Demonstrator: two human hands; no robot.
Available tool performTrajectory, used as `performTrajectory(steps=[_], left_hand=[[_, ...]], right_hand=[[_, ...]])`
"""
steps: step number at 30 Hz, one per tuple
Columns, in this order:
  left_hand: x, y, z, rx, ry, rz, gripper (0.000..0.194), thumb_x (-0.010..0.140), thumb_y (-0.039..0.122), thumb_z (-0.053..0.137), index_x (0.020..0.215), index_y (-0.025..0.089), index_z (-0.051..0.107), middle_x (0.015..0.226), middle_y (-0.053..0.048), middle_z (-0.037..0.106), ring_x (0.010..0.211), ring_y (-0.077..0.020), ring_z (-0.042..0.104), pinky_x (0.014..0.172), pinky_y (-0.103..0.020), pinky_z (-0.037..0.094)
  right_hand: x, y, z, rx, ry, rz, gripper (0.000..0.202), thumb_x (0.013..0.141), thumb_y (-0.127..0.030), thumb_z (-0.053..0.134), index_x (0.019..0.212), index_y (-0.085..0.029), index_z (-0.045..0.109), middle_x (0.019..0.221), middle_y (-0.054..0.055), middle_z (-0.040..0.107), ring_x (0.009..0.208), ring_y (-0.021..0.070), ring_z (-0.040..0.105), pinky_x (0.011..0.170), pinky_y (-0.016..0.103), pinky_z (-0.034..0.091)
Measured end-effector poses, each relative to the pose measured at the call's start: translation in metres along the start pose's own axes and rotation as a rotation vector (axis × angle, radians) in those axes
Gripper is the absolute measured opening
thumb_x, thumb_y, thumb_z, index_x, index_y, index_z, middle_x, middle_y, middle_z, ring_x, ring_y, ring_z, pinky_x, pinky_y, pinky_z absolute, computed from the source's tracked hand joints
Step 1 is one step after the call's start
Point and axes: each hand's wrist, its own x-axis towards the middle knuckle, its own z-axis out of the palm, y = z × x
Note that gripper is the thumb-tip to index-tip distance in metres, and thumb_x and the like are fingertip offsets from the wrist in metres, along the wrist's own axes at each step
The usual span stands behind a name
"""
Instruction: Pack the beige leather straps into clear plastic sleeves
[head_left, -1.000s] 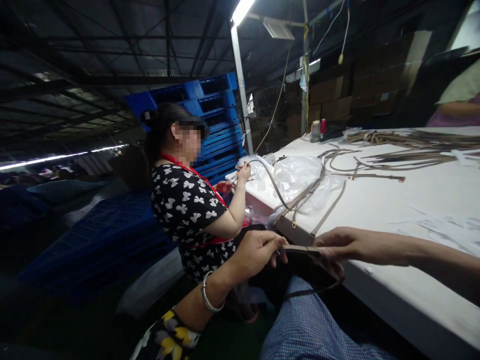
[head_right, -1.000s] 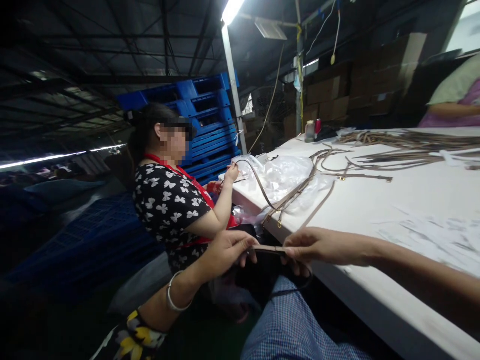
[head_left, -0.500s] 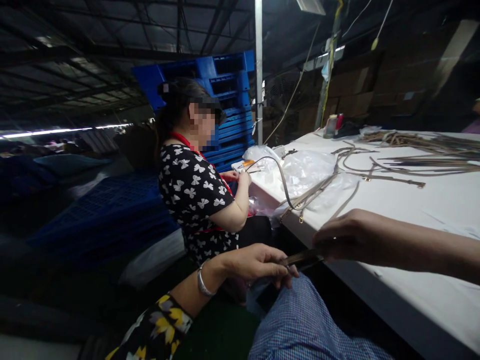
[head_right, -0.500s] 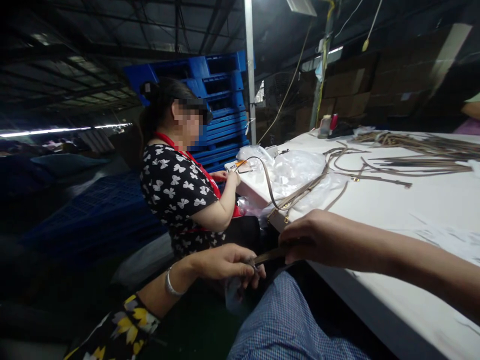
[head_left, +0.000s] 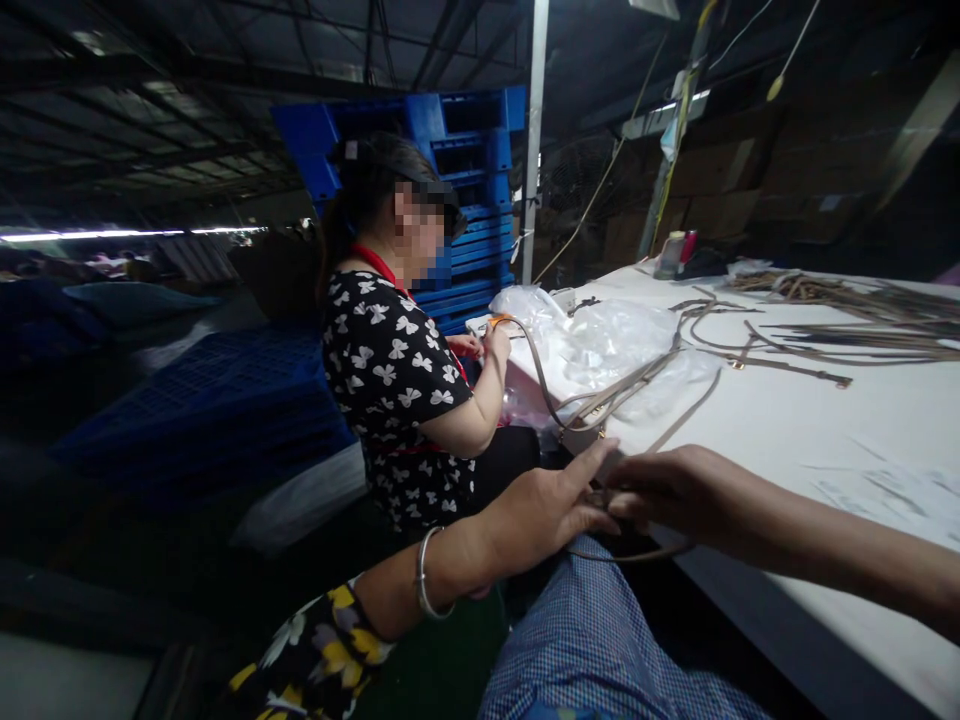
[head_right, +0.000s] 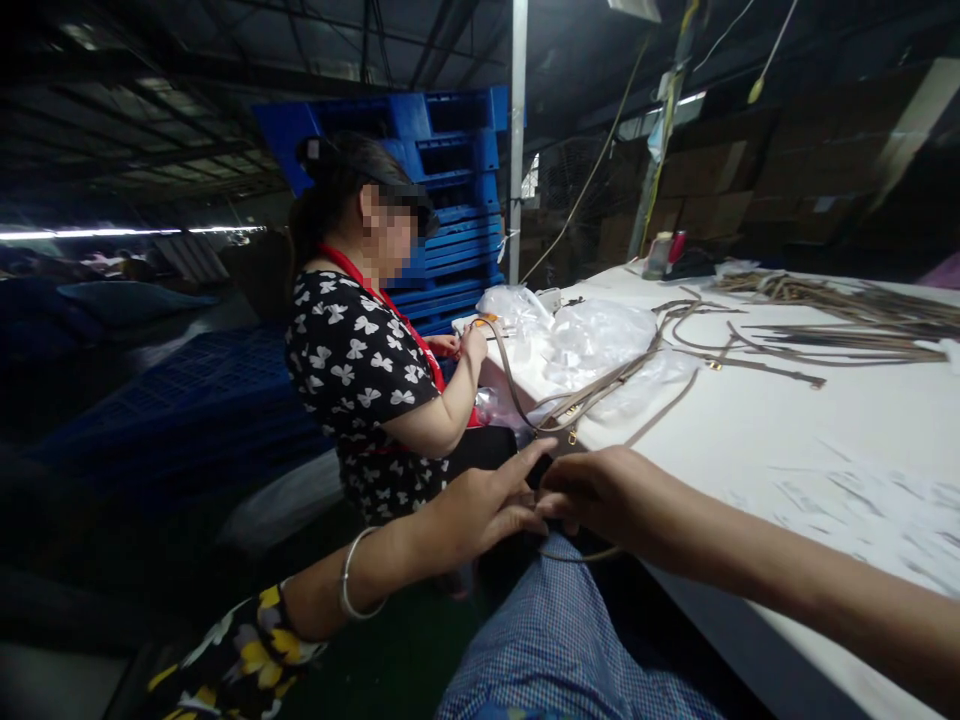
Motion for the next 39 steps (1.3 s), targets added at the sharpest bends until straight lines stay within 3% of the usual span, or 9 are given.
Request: performTrajectory(steps=[4,10,12,14,17,23,27,31,39], left_hand=[[0.006,-0.008,0.020,0.293,0.172,0.084,0.086,0.088,0.023,0.061,0.153,0.033,0.006,0.115,-0.009,0.062,0.096,-0.0216,0.065,0.083,-0.031,0.054],[0.009,-0.017,0.023,0.115,0.346,0.051,0.112,0.075,0.029,0.077,0.151,0.040,-0.006,0.143,-0.013,0.041,0.094,-0.0192,0.063,0.083,-0.036,0.057],[0.003,-0.019,0.016,-0.027,0.295,0.012,0.114,0.071,0.034,0.080,0.152,0.039,-0.001,0.152,-0.014,0.030,0.099,-0.0192,0.063,0.087,-0.036,0.055],[-0.004,-0.021,0.007,-0.081,0.177,-0.043,0.085,0.079,0.040,0.072,0.149,0.031,0.026,0.142,-0.011,0.048,0.106,-0.0211,0.062,0.095,-0.037,0.049],[-0.013,-0.023,-0.003,-0.081,0.031,-0.130,0.038,0.094,0.045,0.047,0.114,0.017,0.065,0.098,-0.006,0.069,0.091,-0.0179,0.063,0.087,-0.029,0.048],[-0.022,-0.024,-0.010,-0.282,-0.003,-0.265,0.052,0.096,0.052,0.038,0.071,0.012,0.061,0.063,0.001,0.052,0.057,-0.0081,0.044,0.058,-0.019,0.038],[-0.019,-0.024,-0.008,-0.556,-0.138,-0.388,0.048,0.094,0.053,0.042,0.086,0.011,0.064,0.067,-0.001,0.059,0.045,-0.0043,0.035,0.044,-0.017,0.026],[-0.011,-0.017,0.004,-0.651,-0.074,-0.421,0.048,0.094,0.052,0.042,0.088,0.010,0.063,0.072,-0.005,0.065,0.043,-0.0045,0.043,0.040,-0.016,0.028],[-0.012,0.006,0.009,-0.287,0.174,-0.196,0.043,0.095,0.046,0.046,0.114,0.013,0.066,0.082,-0.007,0.071,0.056,-0.0097,0.057,0.054,-0.020,0.046]], right_hand=[[0.002,0.010,0.012,0.275,-0.068,0.113,0.043,0.089,-0.054,0.051,0.104,-0.015,0.062,0.068,0.003,0.064,0.060,0.0151,0.058,0.053,0.023,0.044],[-0.003,0.022,0.020,-0.030,0.238,0.080,0.035,0.086,-0.047,0.058,0.107,-0.022,0.071,0.078,0.006,0.074,0.063,0.0184,0.065,0.059,0.026,0.049],[-0.006,0.027,0.019,0.027,0.235,0.064,0.036,0.085,-0.049,0.059,0.103,-0.022,0.074,0.085,0.007,0.076,0.069,0.0202,0.067,0.063,0.027,0.052],[-0.008,0.028,0.016,0.140,0.201,0.079,0.041,0.085,-0.052,0.060,0.107,-0.020,0.073,0.091,0.008,0.076,0.076,0.0216,0.069,0.069,0.028,0.054],[-0.010,0.027,0.008,0.288,0.131,0.113,0.051,0.084,-0.056,0.060,0.117,-0.017,0.068,0.088,0.008,0.073,0.078,0.0209,0.067,0.070,0.029,0.054],[-0.020,0.029,-0.003,0.415,-0.165,0.196,0.053,0.090,-0.055,0.052,0.125,-0.016,0.062,0.075,0.005,0.067,0.063,0.0140,0.060,0.056,0.023,0.048],[-0.023,0.034,-0.004,0.005,0.040,0.015,0.047,0.091,-0.038,0.053,0.134,-0.020,0.055,0.073,0.005,0.069,0.056,0.0134,0.058,0.052,0.023,0.043],[-0.023,0.031,0.001,-0.276,0.182,-0.112,0.046,0.090,-0.031,0.051,0.136,-0.026,0.054,0.075,0.007,0.071,0.053,0.0138,0.057,0.050,0.024,0.038],[-0.020,0.012,0.006,0.645,0.035,0.217,0.064,0.083,-0.053,0.064,0.134,-0.016,0.052,0.073,0.002,0.062,0.064,0.0119,0.052,0.053,0.020,0.037]])
